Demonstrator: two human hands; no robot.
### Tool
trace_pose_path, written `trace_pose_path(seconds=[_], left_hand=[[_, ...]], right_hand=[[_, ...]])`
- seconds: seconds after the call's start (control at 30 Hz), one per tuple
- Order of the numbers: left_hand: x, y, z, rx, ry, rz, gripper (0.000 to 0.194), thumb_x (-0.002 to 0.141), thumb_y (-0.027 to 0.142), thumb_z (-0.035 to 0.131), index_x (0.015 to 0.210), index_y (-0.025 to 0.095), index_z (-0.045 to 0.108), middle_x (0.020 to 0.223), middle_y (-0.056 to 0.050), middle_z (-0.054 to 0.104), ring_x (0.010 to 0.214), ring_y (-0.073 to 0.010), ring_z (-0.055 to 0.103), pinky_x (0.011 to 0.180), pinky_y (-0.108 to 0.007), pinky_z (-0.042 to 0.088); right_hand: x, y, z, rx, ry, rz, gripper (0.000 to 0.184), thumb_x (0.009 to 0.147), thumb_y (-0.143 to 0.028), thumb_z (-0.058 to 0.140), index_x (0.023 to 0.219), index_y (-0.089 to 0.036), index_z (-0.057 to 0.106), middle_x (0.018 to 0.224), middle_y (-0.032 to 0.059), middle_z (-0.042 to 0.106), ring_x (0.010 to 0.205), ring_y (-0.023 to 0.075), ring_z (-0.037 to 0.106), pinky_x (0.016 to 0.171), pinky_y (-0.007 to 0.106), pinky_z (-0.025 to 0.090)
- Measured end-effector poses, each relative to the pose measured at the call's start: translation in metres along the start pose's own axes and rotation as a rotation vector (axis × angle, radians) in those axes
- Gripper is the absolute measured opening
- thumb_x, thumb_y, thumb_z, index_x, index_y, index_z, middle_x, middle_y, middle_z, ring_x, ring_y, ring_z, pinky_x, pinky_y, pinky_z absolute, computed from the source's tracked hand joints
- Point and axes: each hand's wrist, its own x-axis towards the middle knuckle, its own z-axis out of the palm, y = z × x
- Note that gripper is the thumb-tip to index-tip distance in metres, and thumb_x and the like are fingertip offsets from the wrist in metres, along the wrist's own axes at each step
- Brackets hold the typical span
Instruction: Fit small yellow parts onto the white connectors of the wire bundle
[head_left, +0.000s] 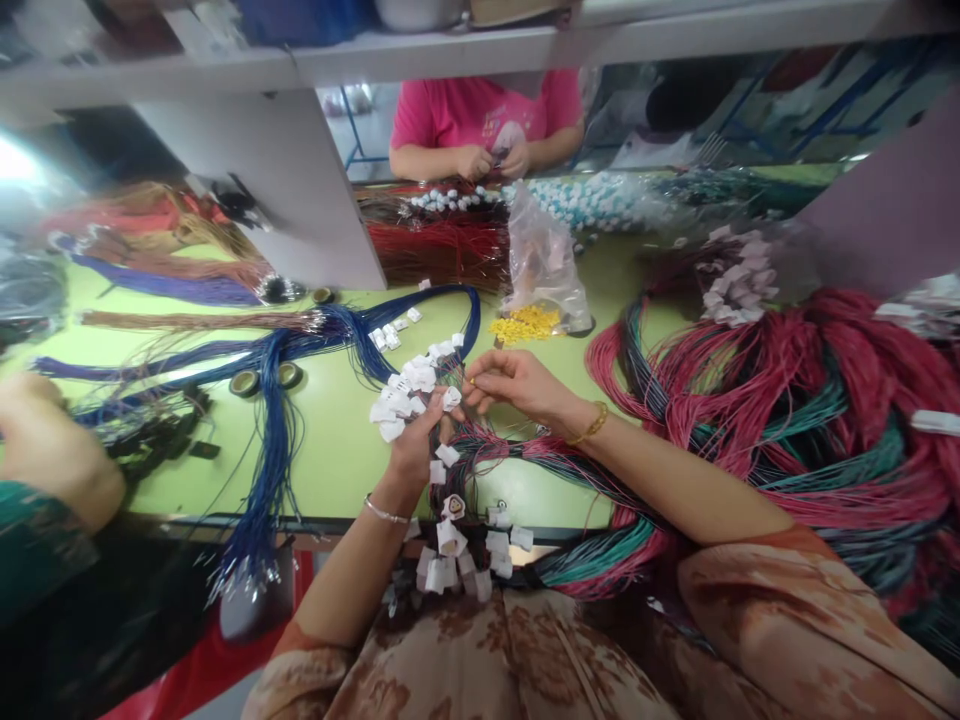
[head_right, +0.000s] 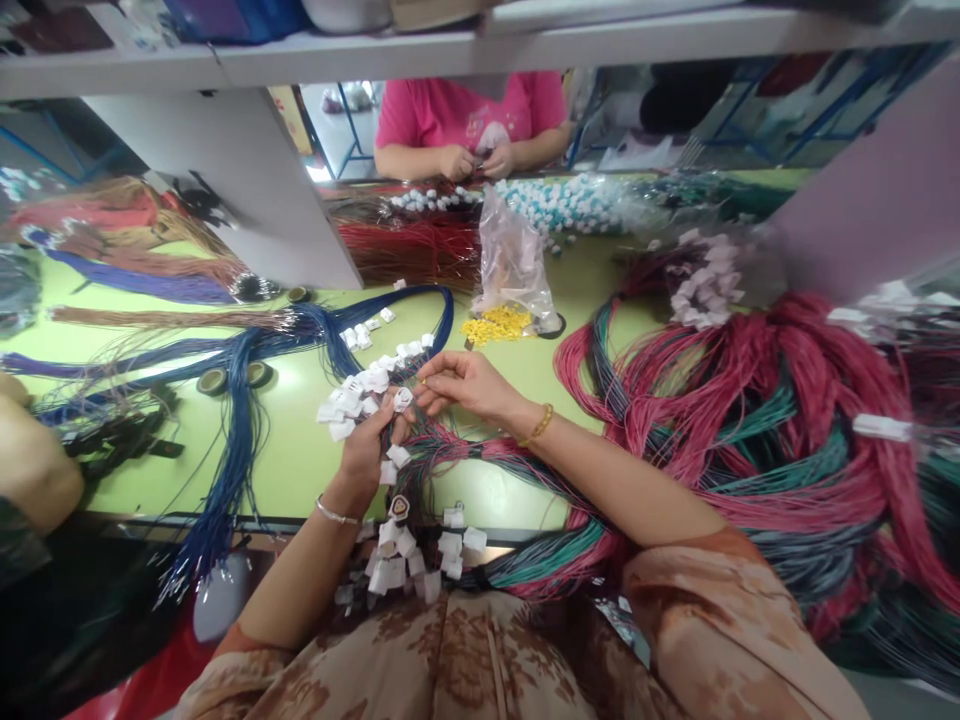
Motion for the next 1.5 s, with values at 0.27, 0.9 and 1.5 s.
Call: trace_pose_path(seconds=[0.27, 0.9, 1.5], left_hand=[[-0.001, 0.000, -0.001, -0.020, -0.039, -0.019, 0.041, 0.078, 0.055, 0.076, 0.069, 0.016, 0.066, 0.045, 0.005, 0.046, 0.042, -0.0072, 0.038, 0.045, -0.023, 0.027], [0.000, 0.001, 0.001, -0.078, 0.039, -0.043, 0.038, 0.072, 0.051, 0.080, 0.077, 0.016, 0.066, 0.048, 0.004, 0.052, 0.041, -0.0070, 0.038, 0.041, -0.023, 0.024], [0.000, 0.003, 0.001, -0.085, 0.013, -0.062, 0.042, 0.068, 0.053, 0.084, 0.074, 0.016, 0.064, 0.047, 0.005, 0.052, 0.038, -0.0067, 0.038, 0.039, -0.022, 0.024]], right_hand=[[-0.012, -0.006, 0.022, -0.251, 0.072, -0.235, 0.008, 0.084, -0.023, 0.069, 0.088, -0.017, 0.066, 0.073, -0.0028, 0.063, 0.062, 0.0083, 0.055, 0.060, 0.024, 0.046], [-0.004, 0.005, 0.012, 0.234, 0.161, 0.085, 0.029, 0.076, -0.033, 0.083, 0.089, -0.018, 0.062, 0.066, -0.0042, 0.059, 0.061, 0.0095, 0.055, 0.059, 0.024, 0.045], [-0.010, -0.003, 0.014, -0.069, 0.160, -0.079, 0.027, 0.082, -0.038, 0.077, 0.094, -0.016, 0.065, 0.087, 0.0048, 0.073, 0.072, 0.0136, 0.071, 0.064, 0.027, 0.059]])
